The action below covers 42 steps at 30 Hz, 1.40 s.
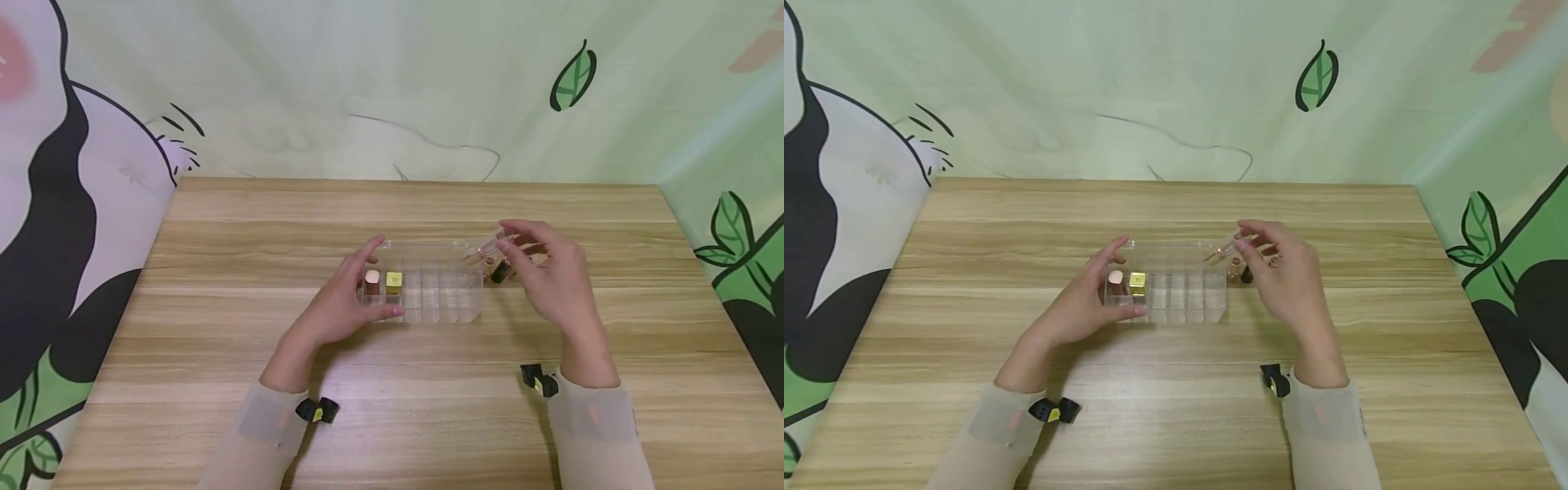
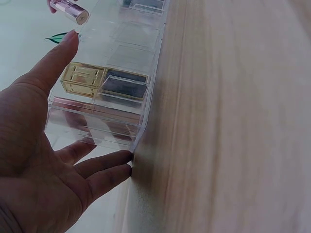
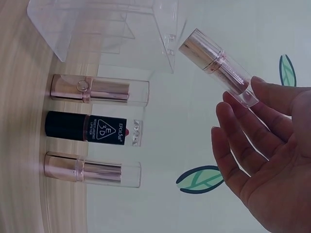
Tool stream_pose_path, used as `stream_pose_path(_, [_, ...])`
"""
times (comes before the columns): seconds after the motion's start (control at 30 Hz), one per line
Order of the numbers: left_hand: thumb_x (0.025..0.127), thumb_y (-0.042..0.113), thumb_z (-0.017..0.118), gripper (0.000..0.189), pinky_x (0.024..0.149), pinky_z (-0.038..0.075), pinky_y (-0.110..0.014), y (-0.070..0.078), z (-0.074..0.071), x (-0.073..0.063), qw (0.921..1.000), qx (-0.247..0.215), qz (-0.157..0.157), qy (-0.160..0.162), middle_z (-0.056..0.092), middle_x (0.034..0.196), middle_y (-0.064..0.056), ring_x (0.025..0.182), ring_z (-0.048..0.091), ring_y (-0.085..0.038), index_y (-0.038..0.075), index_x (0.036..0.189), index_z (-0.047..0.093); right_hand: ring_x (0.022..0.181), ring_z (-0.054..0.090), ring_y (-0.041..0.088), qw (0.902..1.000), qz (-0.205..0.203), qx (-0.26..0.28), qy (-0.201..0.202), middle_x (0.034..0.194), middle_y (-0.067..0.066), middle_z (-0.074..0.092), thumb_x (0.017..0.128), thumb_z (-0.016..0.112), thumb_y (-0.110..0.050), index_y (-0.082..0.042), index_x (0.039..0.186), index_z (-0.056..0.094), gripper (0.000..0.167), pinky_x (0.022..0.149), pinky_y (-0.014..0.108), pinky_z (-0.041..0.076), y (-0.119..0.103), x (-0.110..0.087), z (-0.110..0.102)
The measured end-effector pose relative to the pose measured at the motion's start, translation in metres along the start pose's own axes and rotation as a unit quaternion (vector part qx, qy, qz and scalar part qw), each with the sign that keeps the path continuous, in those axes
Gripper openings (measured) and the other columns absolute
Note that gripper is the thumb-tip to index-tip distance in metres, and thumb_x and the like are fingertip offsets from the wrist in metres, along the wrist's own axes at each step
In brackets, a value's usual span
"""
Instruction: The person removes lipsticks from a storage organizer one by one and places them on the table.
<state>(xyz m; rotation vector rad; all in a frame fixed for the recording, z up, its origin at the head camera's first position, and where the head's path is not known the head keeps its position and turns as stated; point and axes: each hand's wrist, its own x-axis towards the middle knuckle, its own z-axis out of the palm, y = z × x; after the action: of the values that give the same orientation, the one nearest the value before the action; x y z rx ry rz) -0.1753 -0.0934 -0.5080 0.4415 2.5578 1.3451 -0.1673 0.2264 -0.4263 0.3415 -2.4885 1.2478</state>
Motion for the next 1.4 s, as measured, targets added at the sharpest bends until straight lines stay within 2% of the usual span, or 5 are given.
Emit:
stream_pose_path(0.43, [0.081,0.049,0.094,0.116,0.112,0.045,-0.062,0.0,0.0,-0.001,1.0,-0.002,-0.002,-0.002,0.046,0.155,-0.005,0.14,0.052,-0.034,0.062,0.163,0.013,0.097,0.068,0.025,0.9999,0.009,-0.011,0.003,0.112,0.015,0.077,0.102,0.073,-0.006,-0.002,0.129,0.075,0.027,0.07,0.01,0.052,0.005,-0.001,-0.006])
stream_pose_path(0.67, [0.081,0.053,0.093,0.116,0.113,0.044,-0.063,0.001,-0.001,-0.001,1.0,0.004,0.0,-0.002,0.046,0.155,-0.005,0.14,0.053,-0.034,0.061,0.164,0.012,0.099,0.067,0.017,0.9997,0.012,-0.019,0.012,0.117,0.013,0.077,0.103,0.072,-0.007,-0.003,0.131,0.074,0.028,0.078,0.012,0.051,0.008,-0.002,-0.009])
stream_pose_path(0.8, [0.08,0.053,0.093,0.117,0.113,0.044,-0.063,0.001,-0.001,-0.001,1.0,0.005,0.001,-0.002,0.047,0.156,-0.005,0.14,0.053,-0.034,0.061,0.164,0.012,0.098,0.065,0.011,0.9996,0.015,-0.02,0.015,0.117,0.012,0.078,0.103,0.072,-0.008,-0.004,0.131,0.075,0.028,0.077,0.013,0.051,0.007,-0.001,-0.012])
stream_pose_path(1.17, [0.081,0.051,0.093,0.117,0.114,0.042,-0.065,0.002,-0.001,-0.001,1.0,0.005,-0.002,-0.002,0.046,0.157,-0.006,0.142,0.051,-0.035,0.06,0.164,0.012,0.097,0.065,0.006,0.9997,0.001,-0.025,0.005,0.113,0.013,0.078,0.102,0.072,-0.005,-0.002,0.128,0.076,0.026,0.082,0.015,0.051,0.008,-0.001,-0.017])
stream_pose_path(1.4, [0.081,0.052,0.093,0.117,0.114,0.042,-0.064,0.002,-0.001,-0.001,1.0,0.006,-0.001,-0.003,0.047,0.156,-0.006,0.142,0.051,-0.034,0.06,0.164,0.012,0.093,0.064,0.007,0.9992,0.005,-0.039,-0.01,0.11,0.011,0.077,0.103,0.073,-0.008,-0.005,0.127,0.077,0.025,0.07,0.01,0.051,0.007,-0.003,-0.022])
